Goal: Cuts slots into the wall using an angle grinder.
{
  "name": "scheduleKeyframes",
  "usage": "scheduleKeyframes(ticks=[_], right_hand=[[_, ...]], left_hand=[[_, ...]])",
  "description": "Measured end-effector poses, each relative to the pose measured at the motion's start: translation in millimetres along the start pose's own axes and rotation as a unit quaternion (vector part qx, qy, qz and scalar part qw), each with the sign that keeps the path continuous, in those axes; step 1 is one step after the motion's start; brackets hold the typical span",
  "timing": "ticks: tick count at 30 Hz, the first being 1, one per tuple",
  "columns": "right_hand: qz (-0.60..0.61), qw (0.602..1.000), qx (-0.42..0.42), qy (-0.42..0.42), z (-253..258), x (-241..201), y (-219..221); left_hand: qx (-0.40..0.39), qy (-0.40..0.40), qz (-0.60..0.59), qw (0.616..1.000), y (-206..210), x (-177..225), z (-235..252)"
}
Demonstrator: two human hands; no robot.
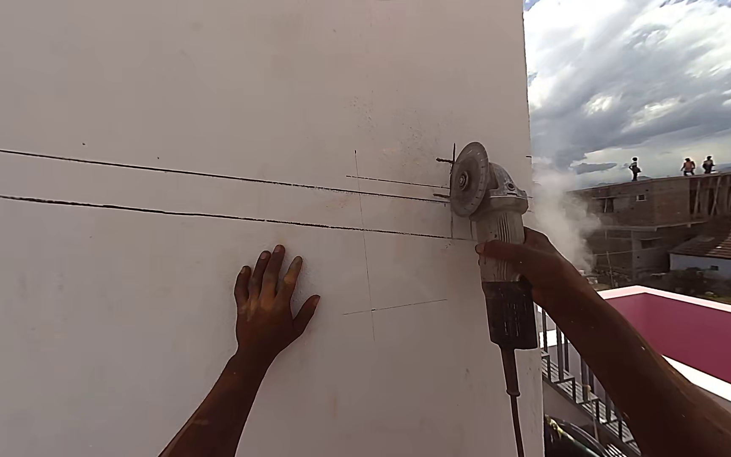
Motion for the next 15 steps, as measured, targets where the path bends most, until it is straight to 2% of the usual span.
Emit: scheduleKeyframes(ticks=[15], right_hand=[[-0.022, 0.999, 0.013, 0.030, -15.1, 15.6, -4.4]], left_hand=[[-0.008, -0.004, -0.003, 1.000, 2.4, -0.5, -1.5]])
Point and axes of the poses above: each hand's wrist, its own z-axis towards the middle knuckle, its own y-axis out of the palm, x = y × z, the point moved 10 cm from there along z, towards the middle knuckle, and after that the axes turned 8 degrees about z, right-handed, at the moved point
